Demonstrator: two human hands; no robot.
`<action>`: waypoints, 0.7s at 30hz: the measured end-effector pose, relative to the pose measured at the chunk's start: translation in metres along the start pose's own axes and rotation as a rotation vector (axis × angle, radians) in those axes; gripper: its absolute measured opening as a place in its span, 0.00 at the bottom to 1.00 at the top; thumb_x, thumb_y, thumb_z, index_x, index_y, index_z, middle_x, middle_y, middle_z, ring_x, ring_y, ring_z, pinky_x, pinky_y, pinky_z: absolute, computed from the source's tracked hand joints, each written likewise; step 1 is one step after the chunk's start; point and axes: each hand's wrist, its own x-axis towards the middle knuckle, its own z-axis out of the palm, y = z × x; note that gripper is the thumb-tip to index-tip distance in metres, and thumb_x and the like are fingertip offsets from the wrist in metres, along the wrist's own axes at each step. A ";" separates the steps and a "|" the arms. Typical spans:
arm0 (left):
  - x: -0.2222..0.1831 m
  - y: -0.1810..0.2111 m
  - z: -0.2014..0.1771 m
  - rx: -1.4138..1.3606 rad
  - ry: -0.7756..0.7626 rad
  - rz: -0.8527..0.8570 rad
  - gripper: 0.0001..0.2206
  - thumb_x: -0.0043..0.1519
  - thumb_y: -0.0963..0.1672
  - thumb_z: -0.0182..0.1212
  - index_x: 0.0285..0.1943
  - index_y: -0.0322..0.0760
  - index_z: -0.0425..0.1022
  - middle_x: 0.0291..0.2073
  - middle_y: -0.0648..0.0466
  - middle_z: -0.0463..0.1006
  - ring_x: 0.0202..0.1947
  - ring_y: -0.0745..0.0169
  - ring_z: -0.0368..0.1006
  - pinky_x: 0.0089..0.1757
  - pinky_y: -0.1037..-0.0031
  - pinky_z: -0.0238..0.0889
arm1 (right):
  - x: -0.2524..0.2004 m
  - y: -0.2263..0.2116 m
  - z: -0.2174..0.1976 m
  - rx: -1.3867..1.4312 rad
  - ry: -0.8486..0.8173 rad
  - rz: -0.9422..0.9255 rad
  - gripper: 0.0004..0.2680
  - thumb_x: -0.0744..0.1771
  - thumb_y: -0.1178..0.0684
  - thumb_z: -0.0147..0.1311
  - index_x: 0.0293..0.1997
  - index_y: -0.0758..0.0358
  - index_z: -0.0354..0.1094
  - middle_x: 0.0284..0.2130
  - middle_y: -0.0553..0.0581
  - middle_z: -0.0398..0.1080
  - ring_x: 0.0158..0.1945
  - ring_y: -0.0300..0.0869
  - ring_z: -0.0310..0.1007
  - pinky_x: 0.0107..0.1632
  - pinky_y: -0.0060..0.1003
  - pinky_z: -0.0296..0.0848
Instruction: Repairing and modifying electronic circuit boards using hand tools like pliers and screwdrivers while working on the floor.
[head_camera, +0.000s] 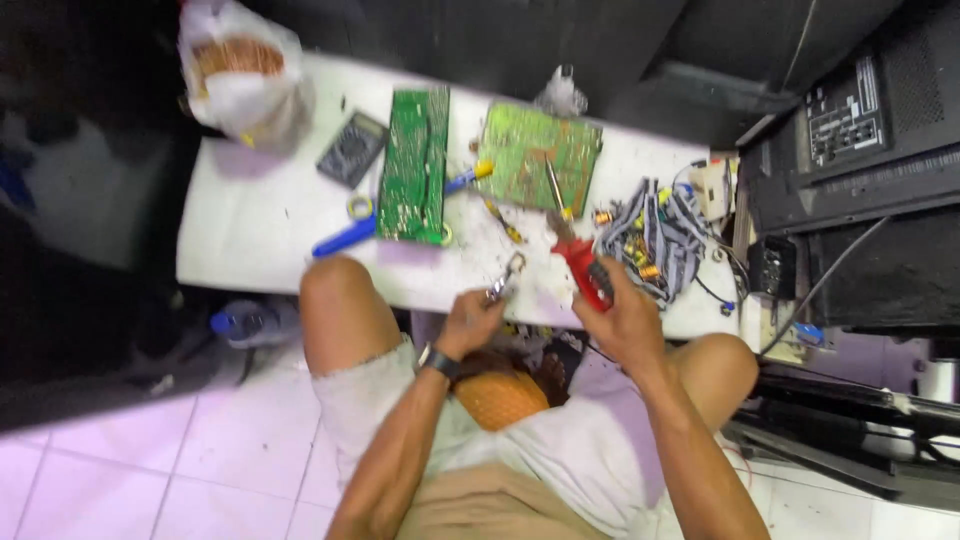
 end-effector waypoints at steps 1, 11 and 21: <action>0.001 -0.006 0.000 0.009 0.012 0.019 0.13 0.52 0.44 0.51 0.25 0.25 0.72 0.20 0.35 0.72 0.28 0.39 0.70 0.30 0.60 0.59 | 0.001 -0.010 -0.006 0.008 0.018 -0.015 0.16 0.56 0.52 0.57 0.46 0.53 0.63 0.25 0.62 0.70 0.29 0.58 0.70 0.31 0.49 0.66; 0.018 -0.035 0.009 -0.024 0.026 0.058 0.11 0.49 0.45 0.53 0.17 0.32 0.68 0.11 0.46 0.68 0.19 0.59 0.64 0.25 0.69 0.57 | -0.008 -0.014 -0.004 0.073 0.172 -0.122 0.15 0.56 0.55 0.59 0.43 0.56 0.60 0.26 0.57 0.69 0.24 0.45 0.67 0.27 0.36 0.67; 0.016 -0.032 0.007 0.030 0.053 0.002 0.12 0.52 0.45 0.52 0.20 0.31 0.68 0.15 0.43 0.70 0.23 0.47 0.69 0.29 0.65 0.58 | -0.010 0.003 0.006 -0.130 -0.283 0.139 0.19 0.55 0.50 0.56 0.50 0.47 0.59 0.29 0.64 0.71 0.36 0.57 0.71 0.38 0.49 0.70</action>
